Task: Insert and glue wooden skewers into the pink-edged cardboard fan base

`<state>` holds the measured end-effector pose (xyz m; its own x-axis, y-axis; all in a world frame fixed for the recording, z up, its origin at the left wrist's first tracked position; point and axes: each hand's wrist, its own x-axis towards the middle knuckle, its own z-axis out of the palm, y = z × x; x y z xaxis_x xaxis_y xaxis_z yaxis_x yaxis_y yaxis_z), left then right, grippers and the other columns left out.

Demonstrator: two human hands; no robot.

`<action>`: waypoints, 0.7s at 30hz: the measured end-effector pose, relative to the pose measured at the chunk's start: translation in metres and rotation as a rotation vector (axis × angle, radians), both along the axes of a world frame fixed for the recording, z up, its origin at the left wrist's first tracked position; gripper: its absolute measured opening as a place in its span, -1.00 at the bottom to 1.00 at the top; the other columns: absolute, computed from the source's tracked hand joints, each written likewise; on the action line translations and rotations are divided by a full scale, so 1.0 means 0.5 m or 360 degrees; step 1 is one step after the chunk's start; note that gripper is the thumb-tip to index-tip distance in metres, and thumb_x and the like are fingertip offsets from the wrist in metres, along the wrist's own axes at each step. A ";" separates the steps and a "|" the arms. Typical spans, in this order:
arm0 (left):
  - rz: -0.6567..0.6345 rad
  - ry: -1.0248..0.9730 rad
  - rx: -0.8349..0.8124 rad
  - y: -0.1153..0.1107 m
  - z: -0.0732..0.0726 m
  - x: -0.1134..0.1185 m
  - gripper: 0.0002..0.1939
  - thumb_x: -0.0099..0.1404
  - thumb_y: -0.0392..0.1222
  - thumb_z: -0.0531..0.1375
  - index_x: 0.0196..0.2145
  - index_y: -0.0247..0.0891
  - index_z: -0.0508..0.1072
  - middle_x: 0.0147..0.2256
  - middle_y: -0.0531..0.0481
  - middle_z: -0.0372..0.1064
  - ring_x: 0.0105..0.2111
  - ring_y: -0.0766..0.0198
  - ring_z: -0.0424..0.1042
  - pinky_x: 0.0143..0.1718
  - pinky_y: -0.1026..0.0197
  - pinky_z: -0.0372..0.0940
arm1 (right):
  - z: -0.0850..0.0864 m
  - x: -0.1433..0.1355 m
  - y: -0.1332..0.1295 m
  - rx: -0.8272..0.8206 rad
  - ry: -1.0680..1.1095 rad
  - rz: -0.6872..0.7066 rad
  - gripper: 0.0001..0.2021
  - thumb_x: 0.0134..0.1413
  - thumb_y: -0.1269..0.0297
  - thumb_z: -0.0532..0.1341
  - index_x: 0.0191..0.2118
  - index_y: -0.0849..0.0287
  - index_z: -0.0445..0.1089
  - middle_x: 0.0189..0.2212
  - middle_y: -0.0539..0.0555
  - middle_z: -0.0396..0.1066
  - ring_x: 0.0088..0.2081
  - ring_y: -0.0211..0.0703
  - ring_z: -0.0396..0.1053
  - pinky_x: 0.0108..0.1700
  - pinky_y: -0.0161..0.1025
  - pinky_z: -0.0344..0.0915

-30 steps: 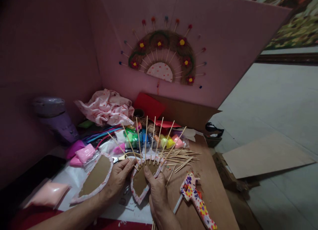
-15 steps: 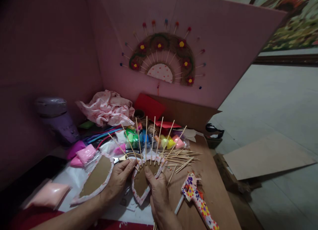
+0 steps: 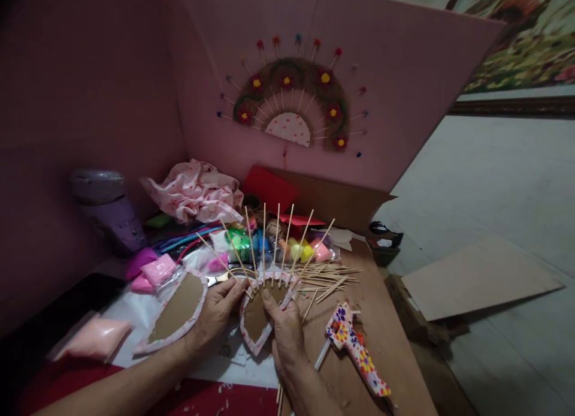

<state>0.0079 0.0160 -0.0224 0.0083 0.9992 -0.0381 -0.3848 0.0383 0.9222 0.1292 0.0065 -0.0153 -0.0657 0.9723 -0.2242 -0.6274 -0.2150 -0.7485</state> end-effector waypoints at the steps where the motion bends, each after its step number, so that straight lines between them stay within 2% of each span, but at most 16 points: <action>1: -0.0008 -0.0019 0.0002 0.000 0.000 0.001 -0.61 0.14 0.08 0.23 -0.55 -0.34 0.36 -0.59 0.10 0.18 -0.58 0.43 0.10 -0.53 0.34 0.07 | 0.001 0.000 0.000 0.0012 0.0001 0.0001 -0.66 -0.20 0.25 0.43 -0.24 0.25 0.45 -0.32 0.12 0.56 -0.29 -0.03 0.53 -0.22 -0.13 0.45; 7: -0.0002 -0.0051 0.0024 0.001 0.005 0.003 -0.59 0.14 0.06 0.24 -0.60 -0.32 0.27 -0.63 0.15 0.08 -0.61 0.47 0.01 -0.57 0.36 -0.01 | 0.010 0.000 -0.001 0.0002 -0.0029 0.0041 -0.64 -0.20 0.23 0.43 -0.23 0.26 0.44 -0.34 0.13 0.56 -0.30 -0.02 0.52 -0.24 -0.13 0.46; 11: -0.0018 -0.0087 0.0019 0.001 0.004 0.003 -0.60 0.13 0.08 0.24 -0.57 -0.33 0.31 -0.61 0.14 0.13 -0.60 0.45 0.05 -0.55 0.36 0.02 | 0.010 -0.001 -0.001 0.0030 -0.0021 0.0011 -0.68 -0.20 0.24 0.43 -0.28 0.26 0.45 -0.33 0.13 0.56 -0.30 -0.03 0.52 -0.23 -0.12 0.45; 21: -0.0031 0.0004 0.0018 0.000 0.001 0.000 -0.59 0.14 0.12 0.21 -0.55 -0.33 0.34 -0.58 0.09 0.17 -0.57 0.42 0.09 -0.53 0.35 0.05 | -0.007 0.000 0.003 0.0034 0.0008 0.0027 -0.63 -0.17 0.24 0.42 -0.19 0.23 0.43 -0.30 0.12 0.56 -0.29 -0.02 0.52 -0.25 -0.13 0.45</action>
